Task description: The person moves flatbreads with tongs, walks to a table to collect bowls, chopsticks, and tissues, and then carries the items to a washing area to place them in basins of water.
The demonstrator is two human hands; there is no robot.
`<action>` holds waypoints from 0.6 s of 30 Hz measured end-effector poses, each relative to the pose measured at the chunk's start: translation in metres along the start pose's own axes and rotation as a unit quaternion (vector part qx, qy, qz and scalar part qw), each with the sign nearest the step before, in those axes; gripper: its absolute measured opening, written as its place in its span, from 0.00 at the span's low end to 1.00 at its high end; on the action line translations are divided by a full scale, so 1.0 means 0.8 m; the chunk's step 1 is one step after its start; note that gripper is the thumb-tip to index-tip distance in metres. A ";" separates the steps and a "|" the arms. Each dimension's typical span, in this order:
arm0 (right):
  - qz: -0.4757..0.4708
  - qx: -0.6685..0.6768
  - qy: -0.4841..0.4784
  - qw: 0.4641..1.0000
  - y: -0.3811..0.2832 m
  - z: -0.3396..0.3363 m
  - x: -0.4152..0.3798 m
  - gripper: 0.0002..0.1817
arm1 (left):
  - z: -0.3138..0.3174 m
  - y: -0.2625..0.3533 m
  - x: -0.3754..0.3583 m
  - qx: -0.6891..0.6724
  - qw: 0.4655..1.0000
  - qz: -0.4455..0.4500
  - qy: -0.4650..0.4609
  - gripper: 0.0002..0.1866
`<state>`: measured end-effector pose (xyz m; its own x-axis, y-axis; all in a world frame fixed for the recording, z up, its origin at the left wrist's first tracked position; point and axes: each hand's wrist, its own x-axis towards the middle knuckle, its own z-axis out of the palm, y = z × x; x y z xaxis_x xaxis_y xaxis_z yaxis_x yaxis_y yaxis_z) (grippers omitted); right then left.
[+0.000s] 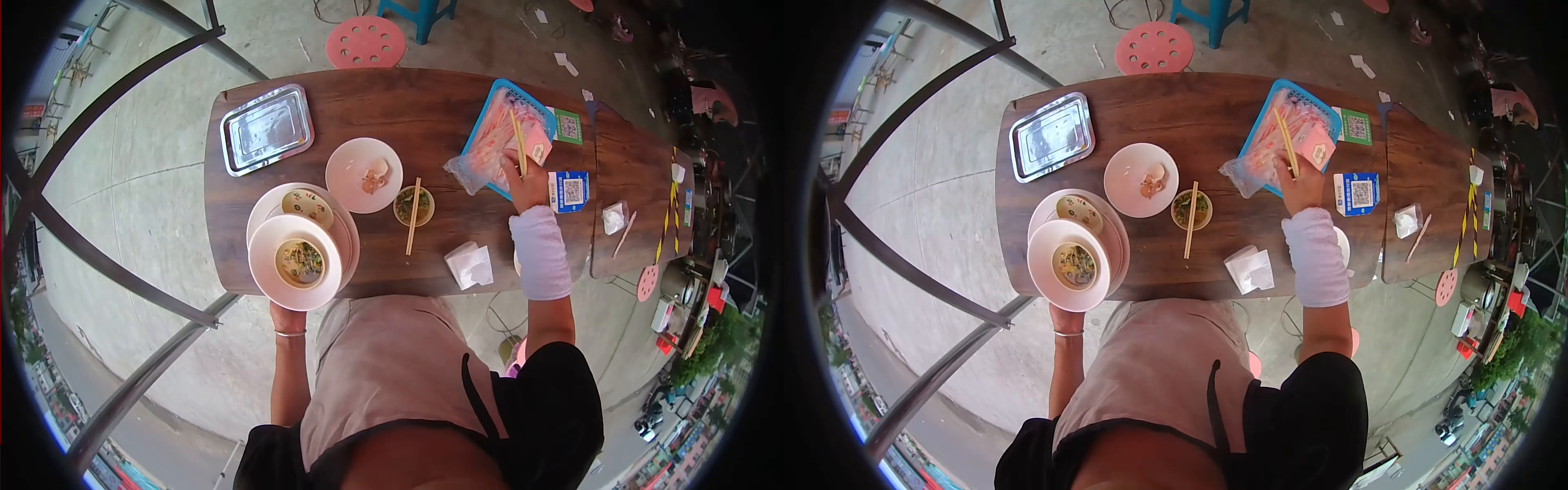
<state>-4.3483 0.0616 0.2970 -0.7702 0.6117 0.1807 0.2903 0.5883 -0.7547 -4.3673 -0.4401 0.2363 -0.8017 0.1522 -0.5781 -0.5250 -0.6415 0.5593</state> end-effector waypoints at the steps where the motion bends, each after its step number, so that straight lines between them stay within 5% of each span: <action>1: -0.027 0.057 -0.083 0.995 -0.014 0.020 -0.013 0.10 | 0.000 -0.004 -0.004 -0.009 1.000 -0.003 0.015 0.25; 2: 0.136 0.089 -0.200 0.966 -0.051 0.032 -0.025 0.08 | -0.007 -0.008 -0.005 -0.026 1.000 -0.008 -0.005 0.25; 5: 0.023 0.042 -0.222 0.974 -0.025 0.114 -0.049 0.09 | -0.018 -0.015 -0.007 -0.042 0.999 -0.001 -0.003 0.24; 10: -0.028 -0.090 -0.204 0.975 -0.014 0.156 -0.061 0.10 | -0.061 -0.026 -0.002 -0.012 1.000 0.003 0.017 0.24; 13: 0.026 -0.161 -0.220 0.962 0.001 0.144 -0.106 0.12 | -0.078 -0.013 0.004 0.010 1.000 -0.003 0.008 0.23; 17: 0.263 -0.090 -0.233 0.932 -0.018 0.138 -0.177 0.20 | -0.102 -0.009 0.024 -0.007 0.999 -0.032 0.010 0.22; 18: 0.252 -0.105 -0.212 0.938 -0.014 0.146 -0.191 0.21 | -0.108 -0.009 0.026 -0.006 0.999 -0.039 0.012 0.22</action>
<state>-4.3006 -0.1002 0.2042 -0.6492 0.6006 -0.4667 0.7494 0.4002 -0.5275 -4.3557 -0.4974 0.1687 -0.7515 0.1830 -0.6338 -0.5816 -0.6373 0.5055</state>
